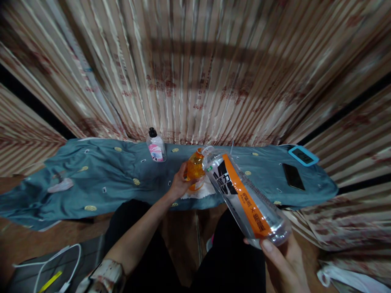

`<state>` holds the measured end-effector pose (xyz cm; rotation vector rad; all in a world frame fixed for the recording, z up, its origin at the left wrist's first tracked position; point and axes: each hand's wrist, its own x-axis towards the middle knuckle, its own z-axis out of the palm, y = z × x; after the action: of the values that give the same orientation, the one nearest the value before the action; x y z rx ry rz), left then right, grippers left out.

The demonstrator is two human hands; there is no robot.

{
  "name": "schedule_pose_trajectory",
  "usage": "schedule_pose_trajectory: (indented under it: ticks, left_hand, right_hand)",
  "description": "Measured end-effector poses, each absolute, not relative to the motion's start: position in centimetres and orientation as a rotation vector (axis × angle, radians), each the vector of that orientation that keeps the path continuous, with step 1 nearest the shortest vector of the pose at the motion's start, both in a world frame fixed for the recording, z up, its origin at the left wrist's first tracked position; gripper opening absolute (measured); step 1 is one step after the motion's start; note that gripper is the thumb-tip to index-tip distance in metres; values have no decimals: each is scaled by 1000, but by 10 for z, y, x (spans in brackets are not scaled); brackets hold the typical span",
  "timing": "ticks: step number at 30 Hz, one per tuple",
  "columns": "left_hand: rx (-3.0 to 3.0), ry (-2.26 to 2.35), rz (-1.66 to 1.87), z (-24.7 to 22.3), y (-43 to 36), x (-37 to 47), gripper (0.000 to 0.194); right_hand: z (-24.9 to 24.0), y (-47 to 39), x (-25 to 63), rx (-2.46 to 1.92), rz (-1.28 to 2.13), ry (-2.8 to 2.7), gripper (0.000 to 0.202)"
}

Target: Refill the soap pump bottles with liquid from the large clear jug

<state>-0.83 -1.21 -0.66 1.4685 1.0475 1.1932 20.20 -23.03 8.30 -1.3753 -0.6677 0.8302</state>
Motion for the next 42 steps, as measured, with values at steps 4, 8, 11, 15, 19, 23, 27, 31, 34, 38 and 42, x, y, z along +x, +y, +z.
schedule_pose_trajectory:
  ticks: [4, 8, 11, 15, 19, 23, 27, 31, 34, 38, 42]
  left_hand:
    - [1472, 1051, 1185, -8, -11, -8, 68]
    - [1470, 1059, 1176, -10, -11, -8, 71]
    - [1457, 1057, 1181, -10, -11, -8, 72]
    - [1454, 1050, 1177, -8, -12, -8, 69]
    - [1464, 1042, 1173, -8, -12, -9, 67]
    - [1471, 1035, 1175, -9, -11, -9, 67]
    - [1474, 1041, 1182, -9, -12, -9, 67]
    - [1469, 1044, 1178, -8, -12, -9, 68]
    - [1472, 1040, 1184, -9, -11, -9, 68]
    - [1479, 1030, 1180, -11, -10, -9, 69]
    - [1480, 1023, 1174, -10, -11, -9, 68]
  right_hand:
    - [85, -231, 199, -1403, 825, -684, 63]
    - [81, -231, 202, -1389, 828, -684, 59]
    - [80, -232, 203, -1382, 822, -686, 58]
    - [80, -231, 203, -1378, 832, -692, 55]
    - [77, -230, 206, -1360, 840, -684, 57]
    - [77, -231, 207, -1377, 825, -656, 64]
    - [78, -232, 207, -1391, 825, -666, 64]
    - [79, -232, 206, -1385, 830, -678, 64]
    - [83, -231, 202, -1385, 832, -666, 66]
    - [85, -231, 200, -1401, 829, -697, 65]
    - [78, -231, 206, -1375, 824, -699, 57]
